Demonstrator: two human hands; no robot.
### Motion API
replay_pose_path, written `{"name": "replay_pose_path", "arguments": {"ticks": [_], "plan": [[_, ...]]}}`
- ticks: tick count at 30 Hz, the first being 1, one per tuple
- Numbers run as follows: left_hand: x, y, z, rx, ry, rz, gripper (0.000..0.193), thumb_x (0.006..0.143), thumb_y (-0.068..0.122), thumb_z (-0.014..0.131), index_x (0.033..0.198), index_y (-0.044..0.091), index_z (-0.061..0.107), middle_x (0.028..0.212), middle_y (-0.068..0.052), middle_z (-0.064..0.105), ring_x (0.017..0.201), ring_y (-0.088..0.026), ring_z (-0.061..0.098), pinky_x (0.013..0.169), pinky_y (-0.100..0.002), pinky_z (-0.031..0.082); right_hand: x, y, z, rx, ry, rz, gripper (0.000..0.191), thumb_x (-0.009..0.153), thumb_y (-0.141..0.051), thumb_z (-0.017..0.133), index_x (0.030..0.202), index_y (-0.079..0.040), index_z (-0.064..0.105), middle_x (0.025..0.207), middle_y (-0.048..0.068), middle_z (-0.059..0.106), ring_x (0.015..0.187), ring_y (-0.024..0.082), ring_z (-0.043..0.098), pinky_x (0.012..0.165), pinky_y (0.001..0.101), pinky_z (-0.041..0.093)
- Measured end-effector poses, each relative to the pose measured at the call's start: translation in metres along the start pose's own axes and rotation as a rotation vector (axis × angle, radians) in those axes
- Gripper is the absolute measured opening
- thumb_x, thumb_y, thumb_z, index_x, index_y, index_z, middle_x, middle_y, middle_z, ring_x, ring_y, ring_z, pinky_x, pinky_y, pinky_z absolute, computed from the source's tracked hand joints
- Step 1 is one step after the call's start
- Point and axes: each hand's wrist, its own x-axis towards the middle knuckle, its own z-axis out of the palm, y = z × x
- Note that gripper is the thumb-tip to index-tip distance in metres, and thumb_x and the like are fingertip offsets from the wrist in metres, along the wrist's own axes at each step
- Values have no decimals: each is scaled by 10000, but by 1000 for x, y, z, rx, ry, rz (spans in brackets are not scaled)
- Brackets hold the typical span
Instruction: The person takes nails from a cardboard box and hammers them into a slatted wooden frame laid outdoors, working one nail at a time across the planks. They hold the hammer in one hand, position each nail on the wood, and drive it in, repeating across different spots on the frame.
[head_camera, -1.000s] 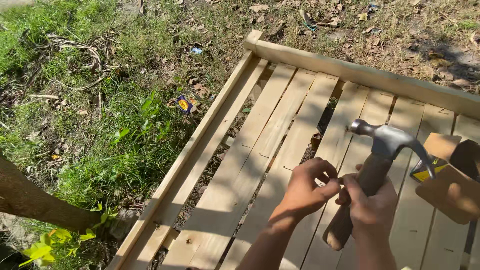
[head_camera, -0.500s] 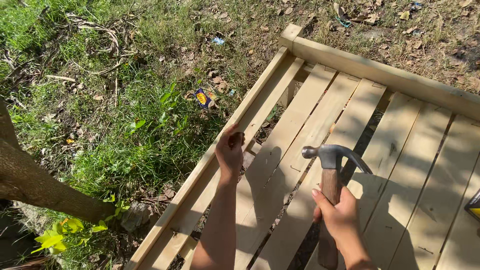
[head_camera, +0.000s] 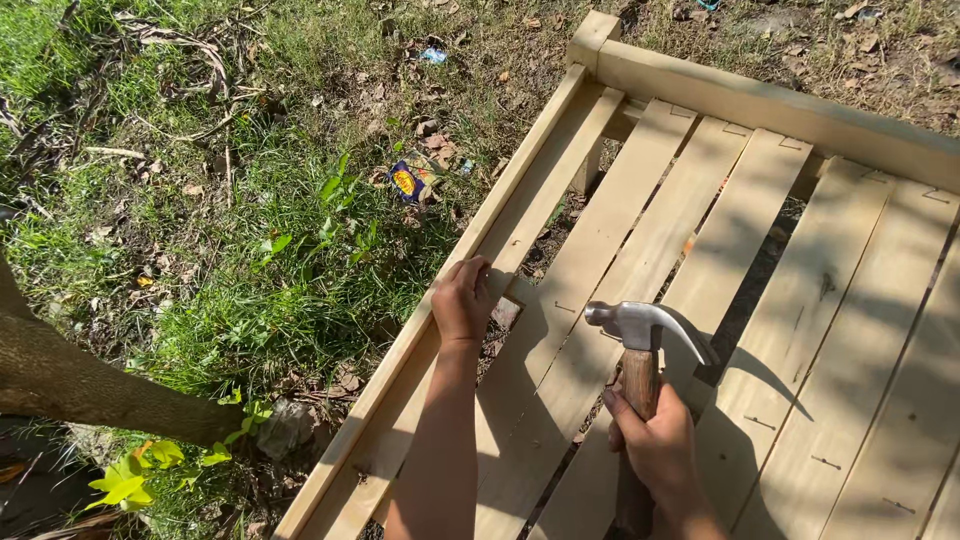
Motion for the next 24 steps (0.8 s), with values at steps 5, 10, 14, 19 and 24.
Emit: {"name": "replay_pose_path", "arguments": {"ticks": [5, 10, 14, 19, 24], "plan": [[-4, 1, 3, 55, -9, -5, 109, 895, 74, 689, 978, 133, 728, 943, -73, 740, 840, -319, 716, 719, -405, 576, -2, 0, 1, -33, -19, 26, 232, 848, -142, 746, 998, -24, 615, 632, 49, 595, 472, 129, 552, 459, 304, 462], [-6, -2, 6, 139, -31, -15, 79, 938, 119, 681, 988, 146, 734, 936, -70, 736, 837, -333, 702, 714, -431, 563, -3, -2, 0, -44, -6, 34, 232, 844, -136, 751, 995, -23, 615, 641, 45, 590, 470, 131, 553, 456, 307, 460], [-7, -3, 6, 136, -34, -7, 102, 932, 122, 669, 999, 159, 737, 949, -60, 740, 848, -325, 707, 721, -427, 567, -4, -3, 1, -48, 5, 53, 218, 848, -124, 742, 994, -21, 616, 641, 43, 583, 468, 132, 552, 447, 313, 462], [-9, -4, 7, 112, -13, -11, 124, 925, 128, 679, 1004, 186, 754, 970, -30, 763, 833, -286, 726, 715, -394, 584, -4, -3, 2, -48, 15, 51, 228, 842, -96, 749, 987, 0, 602, 639, 52, 583, 466, 133, 547, 438, 312, 461], [-11, -9, 11, 146, -34, -19, 286, 944, 143, 703, 1225, 195, 721, 912, -35, 757, 792, -254, 725, 690, -384, 577, -6, -8, 4, -23, 15, 56, 216, 834, -87, 735, 999, -25, 611, 647, 36, 583, 464, 124, 534, 429, 302, 449]]}}
